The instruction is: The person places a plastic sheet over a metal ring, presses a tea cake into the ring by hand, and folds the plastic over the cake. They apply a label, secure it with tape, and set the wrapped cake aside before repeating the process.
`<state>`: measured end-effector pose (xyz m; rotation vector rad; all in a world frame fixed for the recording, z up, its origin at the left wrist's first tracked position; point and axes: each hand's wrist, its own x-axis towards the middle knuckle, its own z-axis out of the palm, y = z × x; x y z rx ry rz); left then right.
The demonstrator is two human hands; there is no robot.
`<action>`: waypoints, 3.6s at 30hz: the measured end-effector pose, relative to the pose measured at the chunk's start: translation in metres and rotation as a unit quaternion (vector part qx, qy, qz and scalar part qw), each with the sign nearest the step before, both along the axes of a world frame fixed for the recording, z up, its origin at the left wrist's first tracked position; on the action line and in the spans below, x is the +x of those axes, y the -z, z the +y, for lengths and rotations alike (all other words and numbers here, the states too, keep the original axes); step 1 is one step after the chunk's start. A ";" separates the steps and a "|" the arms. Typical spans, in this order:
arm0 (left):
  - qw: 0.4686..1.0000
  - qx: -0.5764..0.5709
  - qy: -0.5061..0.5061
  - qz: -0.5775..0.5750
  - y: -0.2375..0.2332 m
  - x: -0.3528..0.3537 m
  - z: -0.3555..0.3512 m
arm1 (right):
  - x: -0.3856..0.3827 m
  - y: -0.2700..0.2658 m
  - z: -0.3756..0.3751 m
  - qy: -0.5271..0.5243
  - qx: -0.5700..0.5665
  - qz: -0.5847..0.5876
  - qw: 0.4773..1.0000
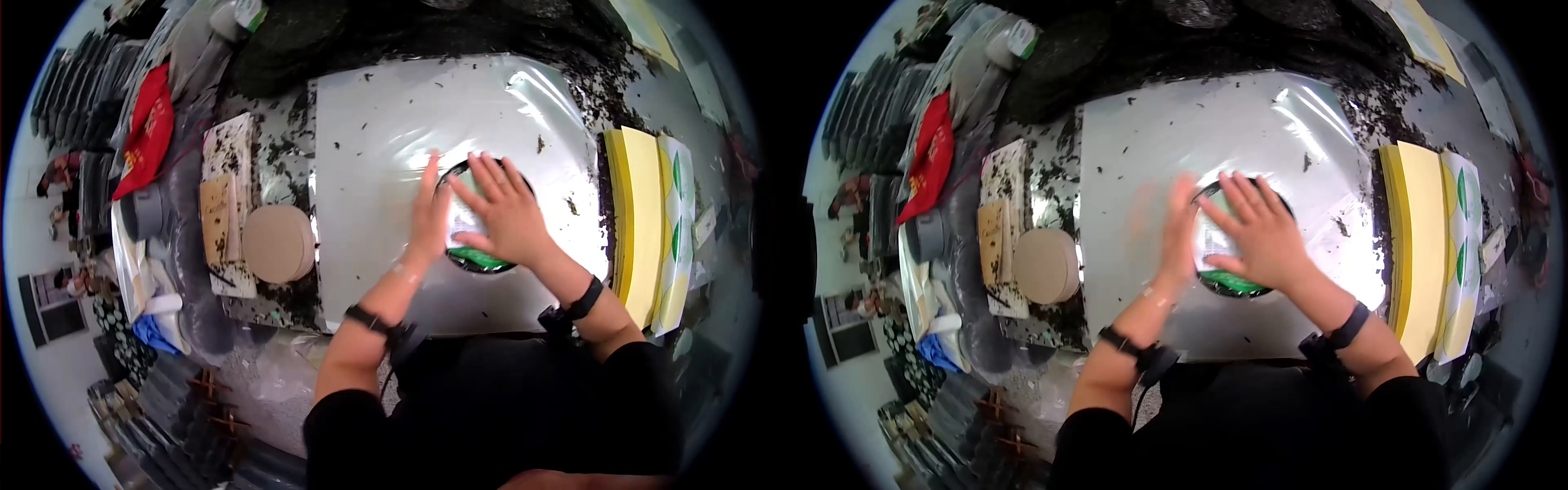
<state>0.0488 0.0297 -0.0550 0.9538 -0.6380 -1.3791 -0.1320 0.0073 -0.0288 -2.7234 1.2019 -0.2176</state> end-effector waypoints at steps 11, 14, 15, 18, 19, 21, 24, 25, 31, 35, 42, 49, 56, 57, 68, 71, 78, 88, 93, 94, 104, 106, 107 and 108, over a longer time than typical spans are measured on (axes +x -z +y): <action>0.944 -0.099 0.273 -0.156 -0.029 -0.076 -0.003 | -0.046 0.022 0.095 0.004 0.013 -0.052 0.999; 0.831 -0.339 0.288 -0.332 -0.072 -0.137 0.051 | -0.062 0.063 0.069 0.049 0.009 -0.087 0.995; 0.795 -0.412 0.306 -0.323 -0.084 -0.163 0.085 | -0.051 0.032 0.065 0.091 0.047 -0.042 0.994; 0.840 -0.329 0.118 -0.416 -0.051 -0.158 0.101 | -0.075 -0.047 0.116 0.083 0.270 -0.558 0.780; 0.857 -0.264 0.010 -0.443 -0.037 -0.142 0.088 | -0.090 -0.051 0.124 0.079 0.278 -0.606 0.741; 0.767 0.068 -0.114 -0.628 0.024 -0.104 0.046 | -0.133 -0.024 0.160 0.100 0.242 -0.529 0.807; 0.812 0.057 0.136 -0.565 0.077 -0.117 0.006 | -0.160 -0.007 0.231 -0.059 0.277 -0.404 0.870; 0.956 0.090 0.127 -0.249 0.032 -0.145 0.014 | -0.173 0.038 0.258 0.007 0.240 -0.356 0.903; 0.853 -0.245 0.455 -0.071 -0.135 -0.263 0.144 | -0.189 0.025 0.311 0.228 0.453 -0.535 0.676; 0.780 -0.287 0.244 -0.500 -0.048 -0.251 0.132 | -0.186 -0.005 0.341 0.246 0.396 -0.695 0.547; 0.837 -0.194 0.310 -0.406 0.098 -0.227 0.112 | -0.231 -0.056 0.279 0.413 0.147 -0.651 0.619; 0.904 -0.001 0.287 0.318 -0.043 -0.011 0.002 | -0.084 -0.047 0.151 0.097 0.135 -0.003 0.986; 0.883 -0.031 0.461 0.080 -0.036 -0.145 0.060 | -0.021 0.017 0.107 -0.019 0.089 -0.115 0.989; 0.890 -0.024 0.455 0.005 0.015 -0.152 0.071 | -0.038 0.001 0.123 -0.067 0.150 -0.122 0.979; 0.745 -0.180 -0.044 -0.641 0.010 -0.008 -0.011 | -0.052 0.000 0.007 0.164 -0.049 -0.267 0.948; 0.778 -0.132 0.025 -0.614 -0.012 -0.011 0.015 | -0.041 -0.009 0.028 0.140 0.186 -0.218 0.948; 0.586 0.125 -0.231 -0.767 0.010 0.151 0.080 | -0.133 0.043 -0.001 0.150 0.172 0.003 0.974; 0.547 0.158 -0.014 -0.822 -0.031 0.203 0.127 | 0.038 -0.048 -0.311 0.016 -0.107 -0.176 0.978; 0.544 0.130 -0.229 -0.796 -0.092 0.198 0.125 | 0.062 -0.019 -0.374 0.000 -0.019 0.047 0.999; 0.563 0.134 -0.271 -0.769 -0.103 0.190 0.125 | 0.060 -0.016 -0.383 -0.006 0.015 0.016 1.000; 0.600 -0.351 0.042 -0.717 -0.050 -0.008 0.075 | 0.021 -0.072 -0.246 0.000 -0.245 -0.147 0.958; 0.626 -0.329 0.071 -0.703 -0.026 -0.024 0.084 | 0.000 -0.090 -0.174 -0.052 -0.254 -0.196 0.946; 0.645 -0.320 0.069 -0.690 -0.027 -0.026 0.087 | -0.011 -0.094 -0.133 -0.058 -0.250 -0.180 0.949; 0.664 -0.313 0.067 -0.676 -0.028 -0.024 0.088 | -0.024 -0.094 -0.090 -0.068 -0.236 -0.162 0.956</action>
